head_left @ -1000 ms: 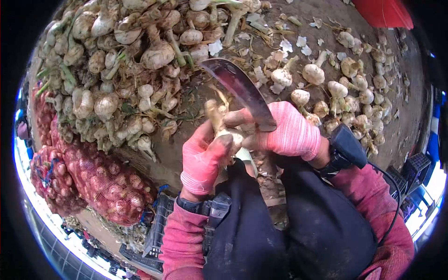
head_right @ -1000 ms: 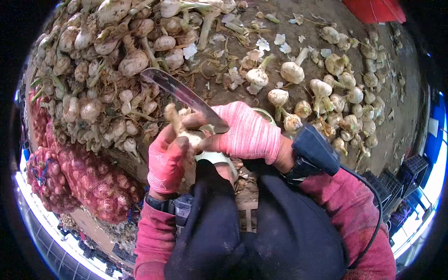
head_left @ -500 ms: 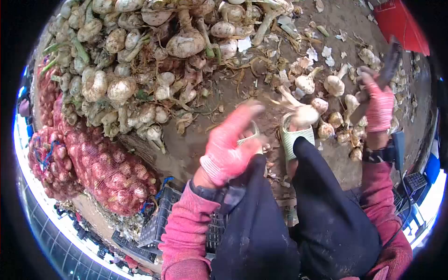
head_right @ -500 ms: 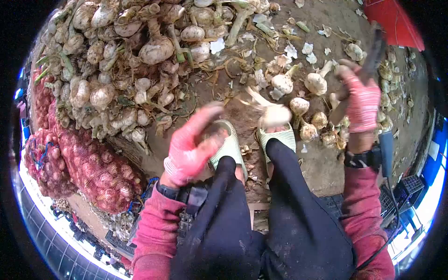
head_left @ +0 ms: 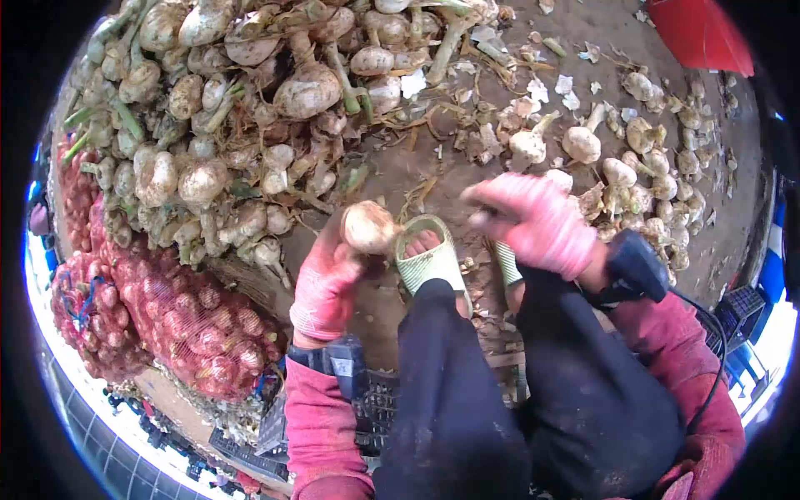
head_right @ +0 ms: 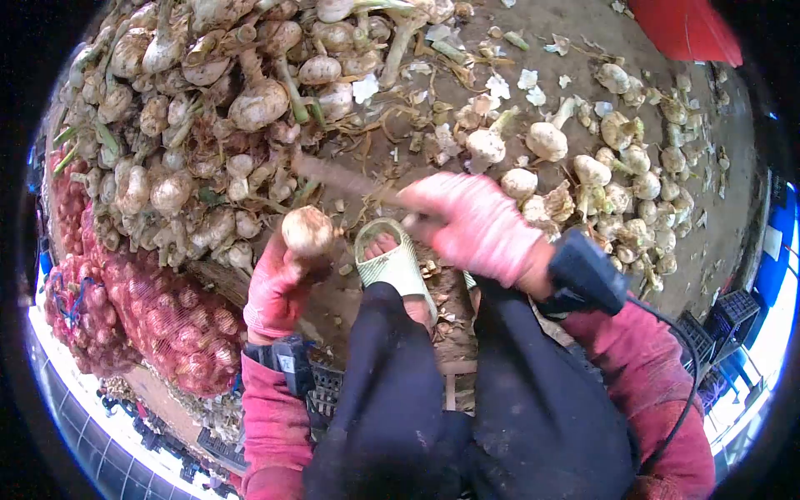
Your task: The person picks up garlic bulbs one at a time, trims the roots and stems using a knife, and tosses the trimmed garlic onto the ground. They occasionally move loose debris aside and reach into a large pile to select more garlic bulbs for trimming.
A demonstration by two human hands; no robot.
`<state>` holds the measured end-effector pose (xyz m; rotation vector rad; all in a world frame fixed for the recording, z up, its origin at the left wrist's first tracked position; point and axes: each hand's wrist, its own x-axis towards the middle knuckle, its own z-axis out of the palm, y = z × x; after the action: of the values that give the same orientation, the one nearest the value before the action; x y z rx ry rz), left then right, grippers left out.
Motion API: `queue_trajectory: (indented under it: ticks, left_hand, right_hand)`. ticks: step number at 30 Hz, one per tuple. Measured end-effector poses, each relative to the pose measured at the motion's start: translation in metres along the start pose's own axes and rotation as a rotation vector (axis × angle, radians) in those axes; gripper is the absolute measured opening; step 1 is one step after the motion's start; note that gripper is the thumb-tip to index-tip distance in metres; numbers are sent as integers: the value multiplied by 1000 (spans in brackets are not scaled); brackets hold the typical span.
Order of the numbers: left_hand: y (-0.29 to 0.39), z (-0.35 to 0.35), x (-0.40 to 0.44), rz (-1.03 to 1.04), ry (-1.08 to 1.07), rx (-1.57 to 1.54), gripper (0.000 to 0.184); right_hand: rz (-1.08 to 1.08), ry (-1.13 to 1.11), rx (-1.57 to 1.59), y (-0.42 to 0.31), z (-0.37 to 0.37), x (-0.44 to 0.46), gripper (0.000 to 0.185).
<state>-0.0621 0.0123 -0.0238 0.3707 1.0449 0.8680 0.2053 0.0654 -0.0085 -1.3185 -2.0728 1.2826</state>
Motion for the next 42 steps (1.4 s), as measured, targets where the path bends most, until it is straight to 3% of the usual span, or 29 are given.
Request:
queue_trajectory:
  ticks: [2, 4, 6, 8, 9, 11, 12, 15, 19, 22, 23, 28, 30, 32, 33, 34, 35, 36, 38, 40, 41, 42]
  left_hand:
    - [1, 28, -2, 16, -12, -90, 70]
    - [0, 38, 2, -80, -87, 225, 70]
    - [9, 57, 2, -8, -232, 621, 72]
    - [5, 70, -6, -51, -190, 168, 73]
    - [1, 71, -7, -51, -194, 173, 73]
    - [-6, 69, -6, 254, -163, 619, 70]
    - [-7, 71, -8, 252, -163, 623, 70]
    - [-10, 75, -10, 388, -52, 858, 61]
    - [-14, 81, -12, 344, 52, 631, 57]
    - [-12, 81, -12, 476, 42, 995, 57]
    - [-8, 87, -15, 380, 46, 949, 54]
    - [-5, 93, -14, 408, 21, 1005, 49]
    - [15, 110, -18, 623, -425, 1692, 45]
    - [19, 106, -31, 157, -310, 601, 47]
    - [14, 102, -26, 154, -119, 566, 54]
    - [5, 97, -16, 145, 49, 532, 61]
    - [-4, 93, -10, 43, 25, 344, 72]
    - [-13, 98, -4, 106, -38, 286, 82]
    - [-15, 102, 2, 110, -19, 293, 91]
    - [-23, 77, 6, 272, 69, 557, 97]
    - [-20, 93, 8, 266, 61, 140, 83]
    - [-17, 90, 7, 266, 71, 143, 83]
  right_hand:
    - [-85, -124, -194, -13, 7, -1, 36]
    - [-132, -166, -276, -19, 10, -6, 43]
    - [-101, -257, -402, -36, 2, -10, 26]
    - [-165, -173, -427, -31, 11, -17, 30]
    - [-237, -96, -454, -30, 14, -20, 34]
    - [-246, -111, -478, -38, 8, -24, 43]
    - [-253, -134, -500, -42, 6, -25, 52]
    - [-225, -134, -547, -46, 4, -31, 53]
    - [-227, -171, -513, -41, 6, -34, 54]
    - [-183, -113, -456, -36, 10, -32, 54]
    - [-152, -140, -433, -29, 12, -30, 53]
    - [-253, 7, -358, 6, 25, -26, 50]
    - [16, 32, -469, 41, 26, -17, 38]
    - [326, 366, -290, 74, 20, -22, 25]
    - [531, 347, 291, 51, 5, -20, 16]
    - [472, 277, 561, 33, 0, -20, 21]
    - [484, 119, 594, 8, -10, -16, 23]
    - [505, -49, 626, -11, -14, -15, 28]
    - [758, -218, 865, -20, -4, -16, 29]
    - [694, -145, 818, -22, -2, -13, 29]
    - [533, -58, 777, -21, 2, -12, 29]
    - [373, 23, 732, -23, 5, -12, 30]
